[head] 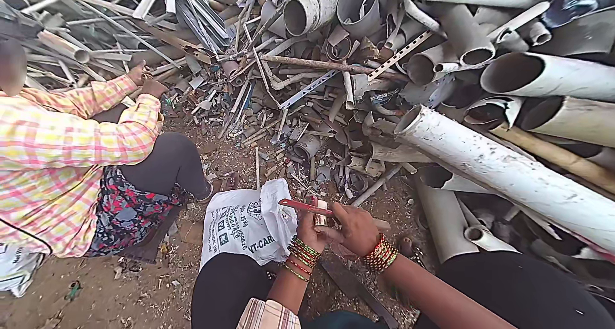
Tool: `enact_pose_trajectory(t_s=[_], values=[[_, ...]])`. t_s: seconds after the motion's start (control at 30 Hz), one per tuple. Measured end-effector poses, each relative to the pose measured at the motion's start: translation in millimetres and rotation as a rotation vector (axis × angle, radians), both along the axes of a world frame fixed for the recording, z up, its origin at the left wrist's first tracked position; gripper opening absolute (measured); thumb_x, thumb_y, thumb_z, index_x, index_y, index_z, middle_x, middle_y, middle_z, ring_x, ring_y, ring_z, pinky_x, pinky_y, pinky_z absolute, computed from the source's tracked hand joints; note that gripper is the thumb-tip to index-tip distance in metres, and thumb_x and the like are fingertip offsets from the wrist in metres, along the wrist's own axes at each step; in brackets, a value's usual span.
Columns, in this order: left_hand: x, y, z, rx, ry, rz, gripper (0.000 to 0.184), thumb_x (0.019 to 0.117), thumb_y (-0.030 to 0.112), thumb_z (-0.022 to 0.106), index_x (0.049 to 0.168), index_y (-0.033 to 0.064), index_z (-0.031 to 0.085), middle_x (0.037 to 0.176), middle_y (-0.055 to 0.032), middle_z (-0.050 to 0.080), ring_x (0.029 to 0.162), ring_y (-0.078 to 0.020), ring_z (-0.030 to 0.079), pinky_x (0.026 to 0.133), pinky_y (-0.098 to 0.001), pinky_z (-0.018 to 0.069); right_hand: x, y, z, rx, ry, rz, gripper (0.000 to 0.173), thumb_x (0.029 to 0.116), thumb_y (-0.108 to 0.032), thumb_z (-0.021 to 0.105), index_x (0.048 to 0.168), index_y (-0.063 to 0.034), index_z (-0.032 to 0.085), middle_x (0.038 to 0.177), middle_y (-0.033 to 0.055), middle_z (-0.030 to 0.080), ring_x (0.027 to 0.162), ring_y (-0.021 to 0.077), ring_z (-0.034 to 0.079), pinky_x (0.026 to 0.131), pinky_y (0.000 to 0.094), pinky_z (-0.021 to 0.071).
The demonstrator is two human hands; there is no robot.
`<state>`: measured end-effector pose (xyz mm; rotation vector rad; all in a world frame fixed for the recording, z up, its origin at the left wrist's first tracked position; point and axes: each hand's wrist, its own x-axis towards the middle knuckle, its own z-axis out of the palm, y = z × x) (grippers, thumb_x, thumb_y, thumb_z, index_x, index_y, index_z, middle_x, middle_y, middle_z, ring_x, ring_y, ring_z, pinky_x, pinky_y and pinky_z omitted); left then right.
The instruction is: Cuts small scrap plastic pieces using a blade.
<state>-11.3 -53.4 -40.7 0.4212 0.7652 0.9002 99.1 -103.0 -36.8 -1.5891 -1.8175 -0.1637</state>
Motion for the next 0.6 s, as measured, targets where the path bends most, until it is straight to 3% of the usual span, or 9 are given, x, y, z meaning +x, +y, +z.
enact_pose_trajectory(t_s=[0.2, 0.33, 0.47, 0.6], values=[[-2.1, 3.5, -0.1, 0.059, -0.004, -0.079, 0.025, 0.1102, 0.019, 0.037, 0.098, 0.0114, 0.057, 0.075, 0.0029, 0.063, 0.063, -0.0033, 0.062, 0.060, -0.0178, 0.0522, 2.2, 3.4, -9.3, 0.069, -0.084, 0.005, 0.074, 0.0913, -0.070, 0.039, 0.072, -0.0011, 0.059, 0.056, 0.0130, 0.057, 0.047, 0.0303, 0.062, 0.040, 0.0434, 0.0456], [-0.7, 2.7, -0.3, -0.067, 0.111, -0.049, 0.016, 0.1077, 0.021, 0.048, 0.104, 0.0098, 0.058, 0.080, -0.0001, 0.061, 0.069, -0.0076, 0.061, 0.066, -0.0237, 0.0519, -3.9, 3.4, -13.4, 0.041, -0.135, 0.013, 0.069, 0.0949, -0.063, 0.038, 0.073, -0.0005, 0.060, 0.058, 0.0146, 0.059, 0.048, 0.0321, 0.064, 0.040, 0.0440, 0.0475], [-0.5, 2.9, 1.1, -0.046, 0.170, -0.031, 0.015, 0.1065, 0.018, 0.050, 0.113, 0.0063, 0.058, 0.087, -0.0019, 0.059, 0.076, -0.0081, 0.059, 0.072, -0.0247, 0.0503, -7.9, 0.8, -17.8, 0.035, -0.144, -0.012, 0.068, 0.0959, -0.060, 0.038, 0.073, -0.0005, 0.061, 0.055, 0.0137, 0.057, 0.046, 0.0322, 0.062, 0.039, 0.0441, 0.0464], [-3.7, 2.0, -0.9, 0.001, 0.153, 0.017, 0.012, 0.1055, 0.015, 0.051, 0.108, 0.0057, 0.059, 0.083, -0.0005, 0.058, 0.072, -0.0061, 0.058, 0.069, -0.0220, 0.0503, -17.0, -1.4, -20.9, 0.074, -0.143, -0.012, 0.063, 0.0998, -0.053, 0.035, 0.070, -0.0031, 0.060, 0.051, 0.0123, 0.054, 0.042, 0.0306, 0.061, 0.036, 0.0428, 0.0441]])
